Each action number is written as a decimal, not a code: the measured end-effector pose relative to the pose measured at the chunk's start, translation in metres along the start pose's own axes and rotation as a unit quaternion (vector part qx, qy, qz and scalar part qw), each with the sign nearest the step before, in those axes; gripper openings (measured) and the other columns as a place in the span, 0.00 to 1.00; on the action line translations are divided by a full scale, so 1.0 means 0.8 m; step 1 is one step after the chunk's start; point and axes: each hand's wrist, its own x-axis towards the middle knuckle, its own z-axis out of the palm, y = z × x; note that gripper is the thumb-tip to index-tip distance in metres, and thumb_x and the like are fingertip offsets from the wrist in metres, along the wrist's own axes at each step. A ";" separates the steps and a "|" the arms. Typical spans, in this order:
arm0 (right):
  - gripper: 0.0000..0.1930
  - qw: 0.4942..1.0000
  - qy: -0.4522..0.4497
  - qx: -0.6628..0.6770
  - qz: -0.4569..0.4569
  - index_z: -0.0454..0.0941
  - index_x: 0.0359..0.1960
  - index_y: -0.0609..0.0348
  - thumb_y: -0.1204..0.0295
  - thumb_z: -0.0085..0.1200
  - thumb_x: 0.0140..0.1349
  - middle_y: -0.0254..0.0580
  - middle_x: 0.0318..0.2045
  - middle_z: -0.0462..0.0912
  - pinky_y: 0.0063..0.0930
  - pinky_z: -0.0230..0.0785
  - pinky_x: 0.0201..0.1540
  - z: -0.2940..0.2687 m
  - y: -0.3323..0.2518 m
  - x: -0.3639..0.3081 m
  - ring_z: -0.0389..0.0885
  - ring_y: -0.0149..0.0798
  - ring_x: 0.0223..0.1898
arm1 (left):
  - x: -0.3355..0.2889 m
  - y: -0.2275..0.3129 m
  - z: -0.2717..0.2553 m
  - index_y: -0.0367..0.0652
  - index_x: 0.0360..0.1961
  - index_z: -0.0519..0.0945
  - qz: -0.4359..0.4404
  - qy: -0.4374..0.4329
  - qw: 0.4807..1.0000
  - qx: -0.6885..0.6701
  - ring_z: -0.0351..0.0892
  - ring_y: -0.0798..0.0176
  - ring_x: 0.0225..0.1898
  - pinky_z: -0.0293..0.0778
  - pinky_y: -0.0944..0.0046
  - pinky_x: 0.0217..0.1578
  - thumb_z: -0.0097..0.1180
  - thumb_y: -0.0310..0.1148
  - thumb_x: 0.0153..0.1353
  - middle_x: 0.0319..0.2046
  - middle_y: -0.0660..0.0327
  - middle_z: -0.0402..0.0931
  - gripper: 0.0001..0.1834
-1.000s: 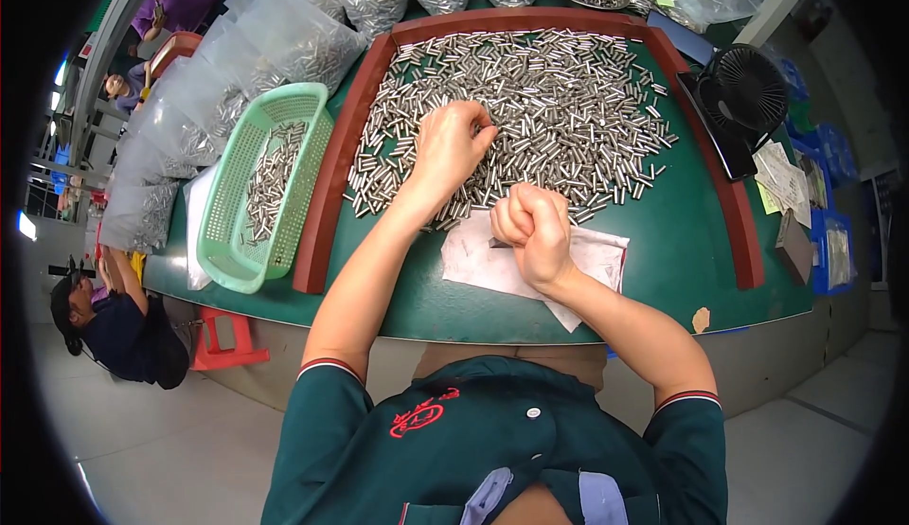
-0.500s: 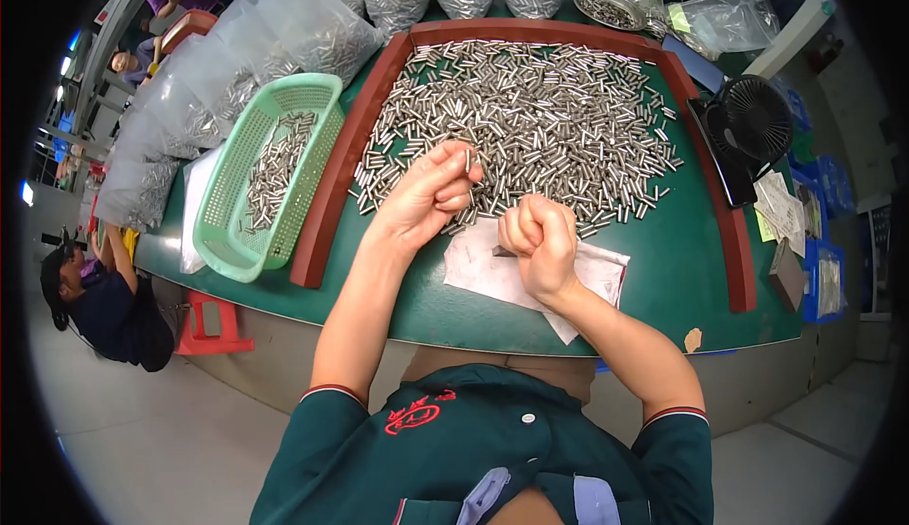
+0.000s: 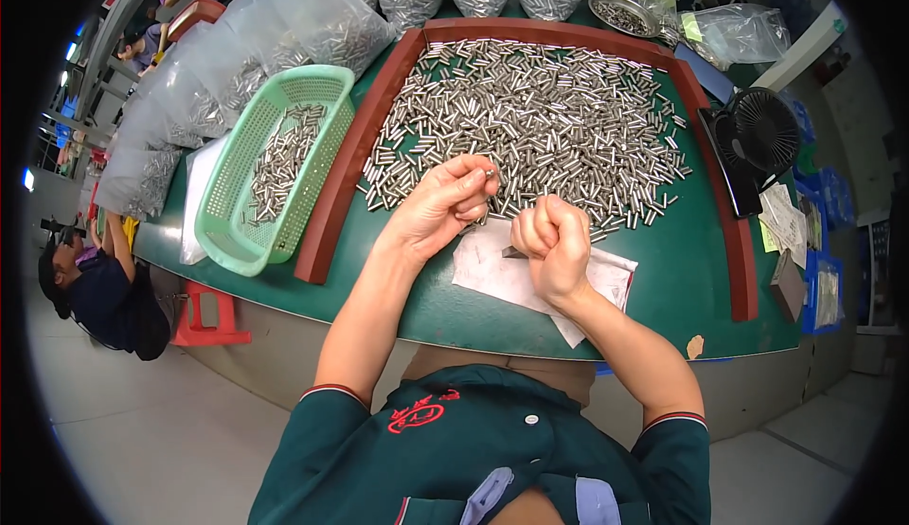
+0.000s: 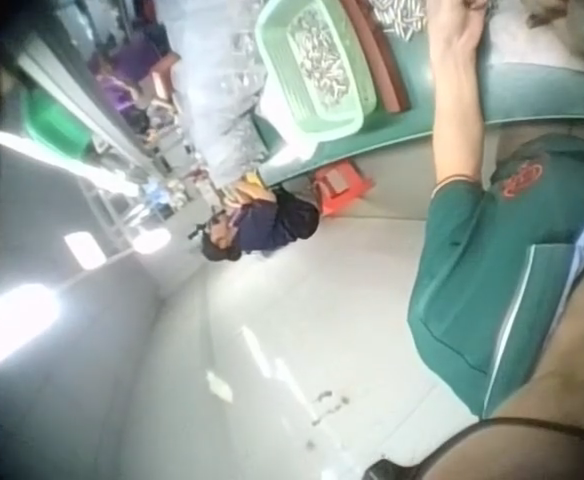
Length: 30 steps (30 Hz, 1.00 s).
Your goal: The recorder is inspecting and cleaning small metal pins using a stylus tool at a factory workbench.
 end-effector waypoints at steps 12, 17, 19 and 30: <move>0.20 1.000 0.002 0.011 0.002 0.51 0.08 0.54 0.71 0.33 0.59 0.29 0.06 0.52 0.21 0.40 0.15 0.000 -0.001 0.000 0.47 0.25 0.11 | -0.002 0.002 0.004 0.37 0.36 0.72 -0.023 0.003 1.000 0.000 0.55 0.79 0.15 0.53 0.79 0.17 0.48 0.33 0.60 0.23 0.64 0.71 0.09; 0.19 1.000 0.001 0.007 0.005 0.51 0.08 0.54 0.70 0.33 0.58 0.29 0.06 0.52 0.21 0.40 0.15 -0.001 -0.001 0.000 0.47 0.25 0.11 | -0.003 0.004 0.003 0.36 0.36 0.72 -0.026 0.000 1.000 -0.002 0.55 0.79 0.14 0.53 0.79 0.17 0.46 0.34 0.61 0.22 0.62 0.72 0.11; 0.19 1.000 -0.001 0.012 0.005 0.51 0.08 0.54 0.70 0.33 0.58 0.29 0.06 0.51 0.21 0.40 0.15 -0.002 0.000 0.000 0.47 0.25 0.11 | -0.003 0.004 0.004 0.36 0.37 0.71 -0.029 0.019 0.999 0.011 0.54 0.79 0.14 0.54 0.79 0.16 0.45 0.35 0.61 0.22 0.61 0.73 0.12; 0.19 1.000 -0.003 -0.013 -0.001 0.51 0.09 0.52 0.67 0.33 0.59 0.29 0.05 0.50 0.22 0.40 0.15 0.002 0.000 -0.001 0.43 0.26 0.10 | 0.005 0.005 0.014 0.39 0.30 0.72 -0.010 0.042 0.999 -0.016 0.57 0.75 0.18 0.58 0.74 0.21 0.39 0.42 0.62 0.26 0.56 0.73 0.16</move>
